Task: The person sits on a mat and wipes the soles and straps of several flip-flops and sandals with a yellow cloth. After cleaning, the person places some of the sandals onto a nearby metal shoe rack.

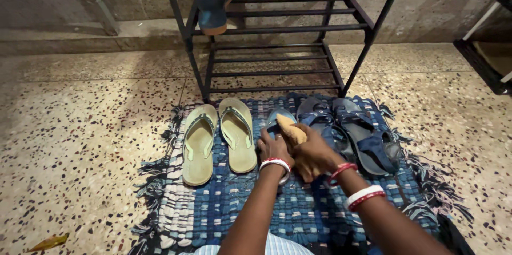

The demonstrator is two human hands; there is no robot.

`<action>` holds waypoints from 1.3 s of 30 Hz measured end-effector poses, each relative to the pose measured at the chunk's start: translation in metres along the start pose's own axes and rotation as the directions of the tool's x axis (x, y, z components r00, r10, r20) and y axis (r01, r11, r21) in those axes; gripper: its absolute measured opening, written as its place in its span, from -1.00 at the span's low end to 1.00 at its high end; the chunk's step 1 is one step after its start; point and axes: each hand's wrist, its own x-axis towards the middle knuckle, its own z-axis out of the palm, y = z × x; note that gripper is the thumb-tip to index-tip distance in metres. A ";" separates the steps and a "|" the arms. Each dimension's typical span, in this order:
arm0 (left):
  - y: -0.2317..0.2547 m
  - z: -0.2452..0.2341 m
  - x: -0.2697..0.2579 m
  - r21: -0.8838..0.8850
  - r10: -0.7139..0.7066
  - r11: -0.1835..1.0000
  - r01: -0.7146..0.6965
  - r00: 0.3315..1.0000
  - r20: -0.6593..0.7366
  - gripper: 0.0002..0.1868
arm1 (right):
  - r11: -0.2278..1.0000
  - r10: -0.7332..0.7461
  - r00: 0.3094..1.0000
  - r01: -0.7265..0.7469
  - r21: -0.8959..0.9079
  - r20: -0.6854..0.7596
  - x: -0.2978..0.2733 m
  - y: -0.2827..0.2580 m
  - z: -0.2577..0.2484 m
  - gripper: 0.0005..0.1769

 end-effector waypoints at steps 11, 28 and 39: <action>-0.030 -0.034 -0.002 0.423 0.428 0.833 -0.358 0.900 -0.079 -0.31 | 0.845 -0.331 0.892 0.134 -0.518 -0.308 -0.015 -0.049 0.002 -0.22; -0.049 -0.038 -0.027 0.306 0.466 0.859 -0.410 0.874 -0.137 -0.18 | 0.713 -0.323 0.892 0.010 -0.701 -0.316 -0.057 -0.054 -0.003 -0.30; -0.063 -0.010 0.001 0.182 0.332 0.940 -0.288 0.893 -0.303 -0.32 | 0.511 -0.534 0.844 0.276 -0.814 -0.049 -0.070 -0.061 0.025 -0.18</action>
